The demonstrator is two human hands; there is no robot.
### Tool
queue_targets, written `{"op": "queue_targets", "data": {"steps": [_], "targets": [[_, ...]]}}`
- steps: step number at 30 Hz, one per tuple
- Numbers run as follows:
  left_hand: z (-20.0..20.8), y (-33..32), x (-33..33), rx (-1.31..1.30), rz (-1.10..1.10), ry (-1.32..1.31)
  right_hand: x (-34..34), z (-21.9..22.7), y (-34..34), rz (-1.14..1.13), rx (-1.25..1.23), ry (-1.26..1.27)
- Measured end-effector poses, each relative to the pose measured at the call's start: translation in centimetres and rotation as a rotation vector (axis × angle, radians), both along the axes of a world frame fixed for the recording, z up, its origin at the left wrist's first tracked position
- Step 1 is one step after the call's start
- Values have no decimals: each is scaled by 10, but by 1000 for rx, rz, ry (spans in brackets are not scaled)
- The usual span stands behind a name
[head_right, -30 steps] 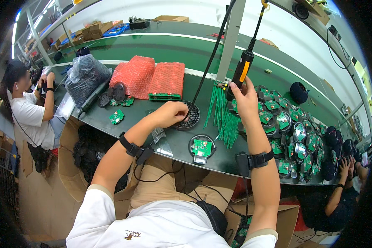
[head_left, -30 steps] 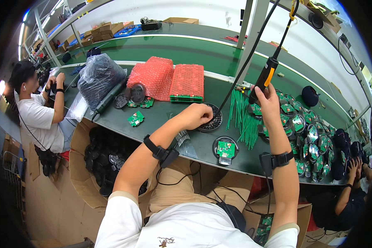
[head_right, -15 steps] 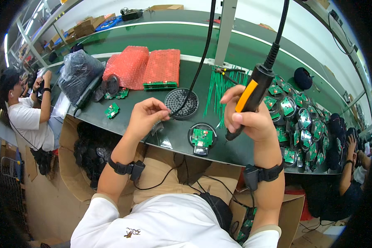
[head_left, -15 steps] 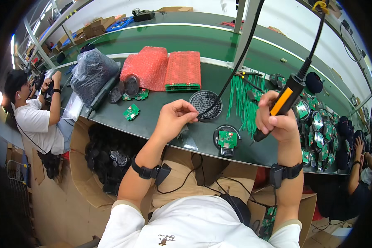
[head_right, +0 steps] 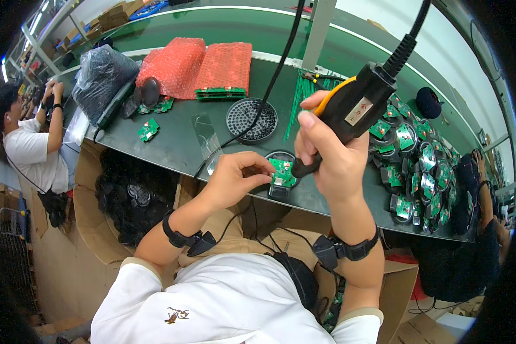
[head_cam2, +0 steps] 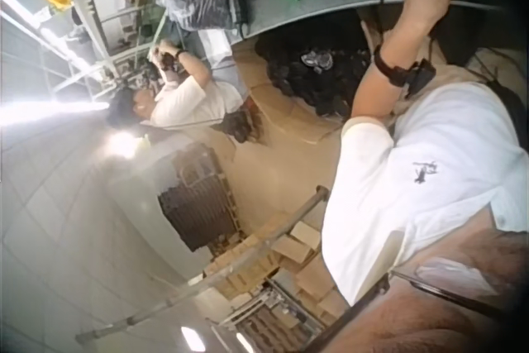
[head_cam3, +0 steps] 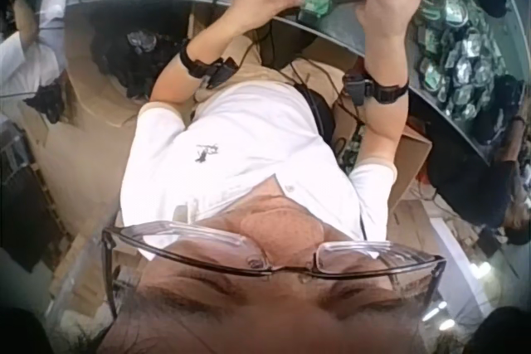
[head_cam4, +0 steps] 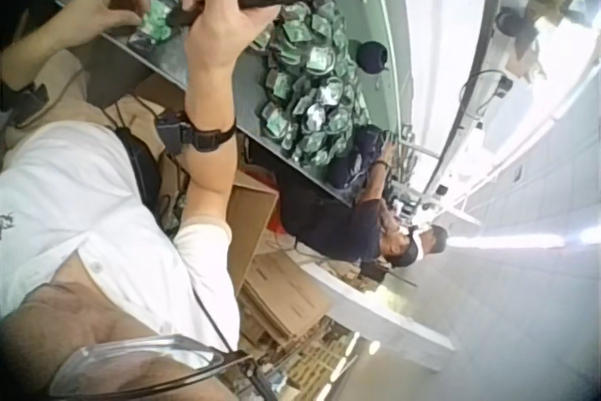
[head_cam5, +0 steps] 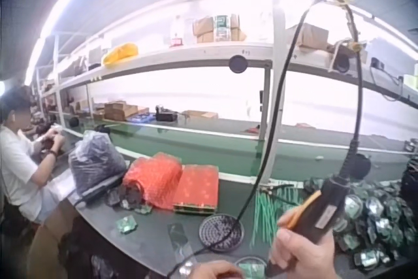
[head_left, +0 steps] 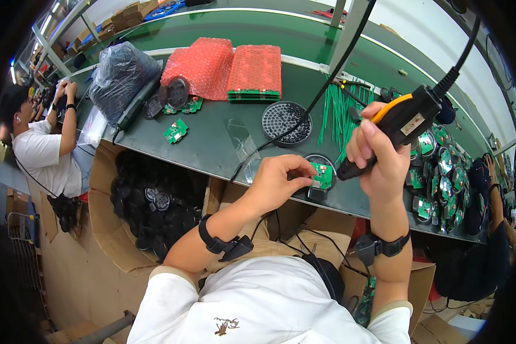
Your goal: The person is assembling electronic circuit boards into plastic housings and using an electric screwdriver.
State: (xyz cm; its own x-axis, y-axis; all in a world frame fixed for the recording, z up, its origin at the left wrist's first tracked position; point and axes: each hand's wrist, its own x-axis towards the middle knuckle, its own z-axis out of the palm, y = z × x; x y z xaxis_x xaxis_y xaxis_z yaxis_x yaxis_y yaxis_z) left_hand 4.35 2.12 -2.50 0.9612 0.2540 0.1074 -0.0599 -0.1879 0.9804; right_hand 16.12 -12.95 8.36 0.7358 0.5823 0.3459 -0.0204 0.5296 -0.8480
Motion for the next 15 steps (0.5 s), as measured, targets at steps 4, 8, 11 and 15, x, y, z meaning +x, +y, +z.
{"op": "queue_targets", "data": {"steps": [4, 8, 11, 15], "targets": [[3, -6, -2, 65, 26, -47, -8, -2, 18, -50, 90, -15], [6, -4, -4, 127, 57, -60, -12, -2, 23, -57, 114, -2], [8, -5, -4, 156, 59, -78, -13, -3, 23, -63, 95, -11], [11, -6, -3, 210, 82, -94, -13, -4, 23, -79, 104, -37]]}}
